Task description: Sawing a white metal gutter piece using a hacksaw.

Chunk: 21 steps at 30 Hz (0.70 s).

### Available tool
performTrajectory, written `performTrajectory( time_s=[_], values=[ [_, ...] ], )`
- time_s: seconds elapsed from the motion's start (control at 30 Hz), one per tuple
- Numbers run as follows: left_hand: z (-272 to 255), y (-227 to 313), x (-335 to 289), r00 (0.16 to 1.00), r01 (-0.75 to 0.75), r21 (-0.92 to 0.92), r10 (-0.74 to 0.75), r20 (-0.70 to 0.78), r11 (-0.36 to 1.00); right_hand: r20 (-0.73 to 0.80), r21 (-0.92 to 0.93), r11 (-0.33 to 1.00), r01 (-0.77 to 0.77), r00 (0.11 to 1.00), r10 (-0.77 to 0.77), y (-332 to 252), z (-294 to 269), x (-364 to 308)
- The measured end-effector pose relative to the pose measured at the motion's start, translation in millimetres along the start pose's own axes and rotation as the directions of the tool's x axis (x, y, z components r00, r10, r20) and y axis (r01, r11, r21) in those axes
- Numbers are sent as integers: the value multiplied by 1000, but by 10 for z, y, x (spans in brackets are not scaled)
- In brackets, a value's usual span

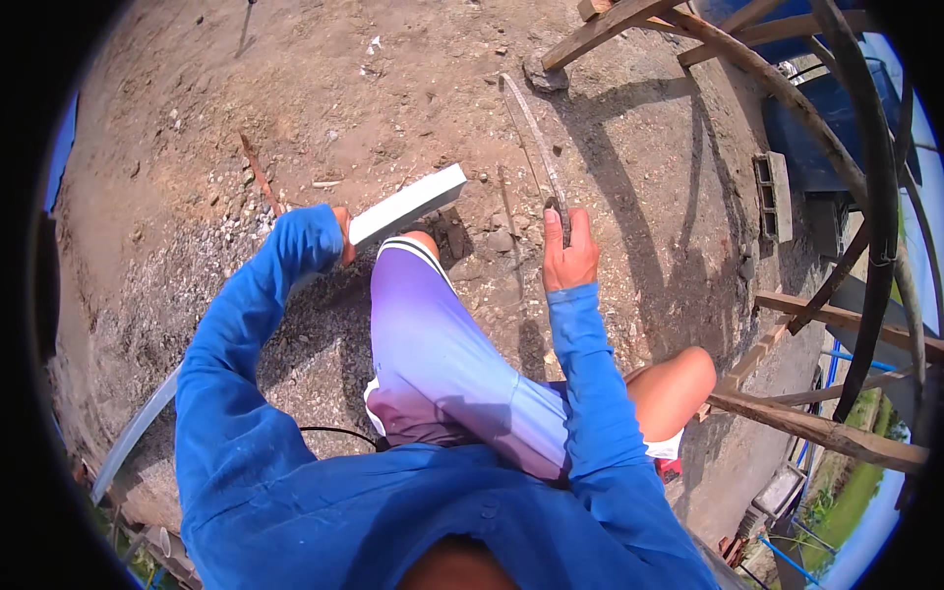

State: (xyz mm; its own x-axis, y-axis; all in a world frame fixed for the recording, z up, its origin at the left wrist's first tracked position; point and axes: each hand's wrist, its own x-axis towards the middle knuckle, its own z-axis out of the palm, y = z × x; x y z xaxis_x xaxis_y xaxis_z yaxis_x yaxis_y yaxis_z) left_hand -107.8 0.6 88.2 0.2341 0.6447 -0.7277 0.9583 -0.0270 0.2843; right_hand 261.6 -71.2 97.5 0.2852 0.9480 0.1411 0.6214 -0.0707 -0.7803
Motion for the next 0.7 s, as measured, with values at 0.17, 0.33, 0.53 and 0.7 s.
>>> performTrajectory(
  time_s=[0.17,0.33,0.53,0.7],
  values=[
    [168,-247,170,996,-73,-33,71,-47,997,101,44,985,-166,982,161,21,283,-421],
    [-57,120,-113,1000,-5,46,5,7,999,203,121,975,-187,966,160,-127,350,-662],
    [-20,67,22,996,61,13,-62,65,998,204,139,990,-11,979,-17,36,397,-744],
    [-30,211,-40,989,150,41,-150,4,988,282,164,985,-50,959,1,118,340,-720]
  ],
)
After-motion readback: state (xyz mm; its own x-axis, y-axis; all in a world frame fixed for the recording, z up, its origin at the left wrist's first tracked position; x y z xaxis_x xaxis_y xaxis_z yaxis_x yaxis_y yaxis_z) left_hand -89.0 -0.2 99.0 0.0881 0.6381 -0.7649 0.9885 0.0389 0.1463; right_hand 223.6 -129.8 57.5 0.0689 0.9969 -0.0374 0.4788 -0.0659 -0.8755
